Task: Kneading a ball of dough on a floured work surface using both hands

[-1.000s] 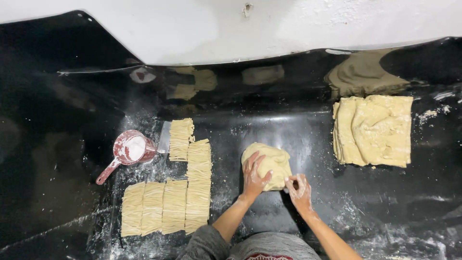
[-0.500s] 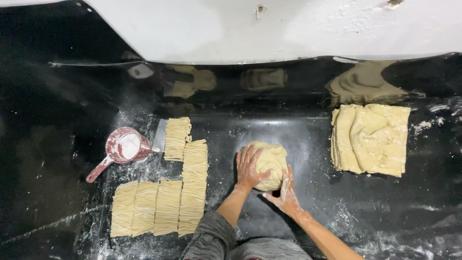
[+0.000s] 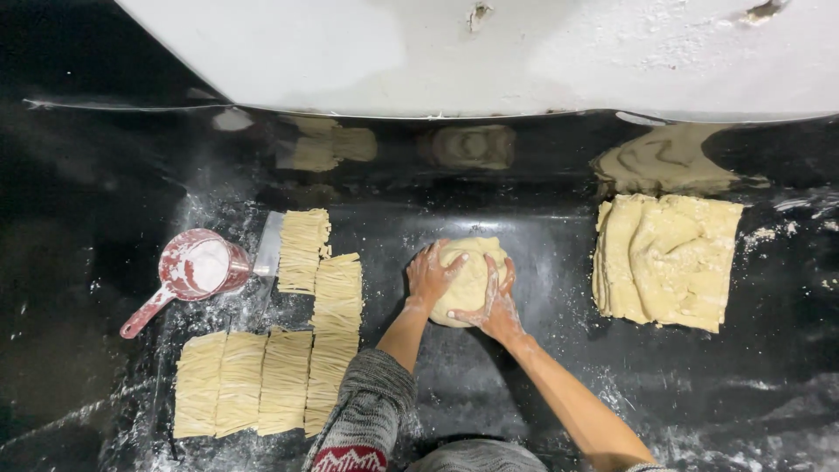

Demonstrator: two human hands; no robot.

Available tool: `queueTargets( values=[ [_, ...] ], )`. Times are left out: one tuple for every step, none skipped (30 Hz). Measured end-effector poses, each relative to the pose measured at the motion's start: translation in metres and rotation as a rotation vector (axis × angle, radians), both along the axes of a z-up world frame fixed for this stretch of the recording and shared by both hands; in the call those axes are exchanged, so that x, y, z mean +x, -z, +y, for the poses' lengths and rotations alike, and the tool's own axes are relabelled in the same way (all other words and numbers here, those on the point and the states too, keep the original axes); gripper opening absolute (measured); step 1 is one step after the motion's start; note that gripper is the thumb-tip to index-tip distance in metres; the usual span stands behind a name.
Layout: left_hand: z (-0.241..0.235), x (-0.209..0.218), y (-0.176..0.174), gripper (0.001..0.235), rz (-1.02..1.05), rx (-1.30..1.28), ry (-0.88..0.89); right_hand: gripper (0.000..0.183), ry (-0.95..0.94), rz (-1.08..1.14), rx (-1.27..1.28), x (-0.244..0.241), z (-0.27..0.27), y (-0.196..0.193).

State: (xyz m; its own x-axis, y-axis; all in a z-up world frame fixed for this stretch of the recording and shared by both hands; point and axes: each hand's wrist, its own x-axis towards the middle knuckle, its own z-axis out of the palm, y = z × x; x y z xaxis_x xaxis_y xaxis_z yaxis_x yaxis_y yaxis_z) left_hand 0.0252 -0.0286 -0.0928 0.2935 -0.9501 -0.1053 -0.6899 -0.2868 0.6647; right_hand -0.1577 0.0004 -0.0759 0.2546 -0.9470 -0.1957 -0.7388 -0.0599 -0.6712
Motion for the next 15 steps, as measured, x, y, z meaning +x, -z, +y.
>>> queueTargets(
  values=[
    [-0.005,0.002,-0.008,0.064,0.002,0.002,0.001,0.153,0.001,0.002,0.002,0.001,-0.010,-0.006],
    [-0.010,0.005,-0.016,0.061,0.048,0.101,-0.010,0.147,0.002,0.052,0.107,0.003,-0.019,-0.012],
    [-0.014,0.007,-0.024,0.059,0.095,0.200,-0.021,0.142,0.002,0.101,0.212,0.005,-0.028,-0.018],
    [-0.019,0.008,-0.024,0.059,0.095,0.203,-0.019,0.142,0.004,0.102,0.215,0.006,-0.037,-0.023],
    [-0.023,0.009,-0.023,0.062,0.121,0.252,-0.073,0.139,-0.009,0.143,0.255,0.008,-0.046,-0.029],
    [-0.029,0.010,-0.022,0.064,0.145,0.300,-0.125,0.136,-0.020,0.182,0.295,0.009,-0.055,-0.035],
    [-0.033,0.011,-0.016,0.064,0.144,0.301,-0.121,0.136,-0.016,0.181,0.296,0.008,-0.066,-0.022],
    [-0.039,0.012,-0.011,0.064,0.133,0.331,-0.157,0.134,-0.035,0.204,0.306,0.007,-0.078,-0.009],
    [-0.044,0.013,-0.005,0.065,0.123,0.360,-0.194,0.132,-0.055,0.228,0.316,0.006,-0.090,0.004],
    [-0.048,0.015,-0.002,0.065,0.122,0.361,-0.190,0.132,-0.051,0.226,0.317,0.007,-0.095,0.007],
    [-0.051,0.016,0.001,0.068,0.107,0.381,-0.198,0.129,-0.061,0.233,0.322,0.008,-0.101,0.009],
    [-0.057,0.017,0.004,0.070,0.094,0.398,-0.207,0.127,-0.072,0.241,0.323,0.009,-0.108,0.011],
    [-0.058,0.016,-0.012,0.070,0.093,0.396,-0.203,0.127,-0.068,0.241,0.322,0.009,-0.112,-0.002],
    [-0.059,0.015,-0.027,0.071,0.103,0.370,-0.201,0.122,-0.067,0.212,0.341,0.009,-0.115,-0.014],
    [-0.059,0.014,-0.042,0.073,0.114,0.344,-0.200,0.118,-0.066,0.183,0.360,0.009,-0.117,-0.027]
  ],
)
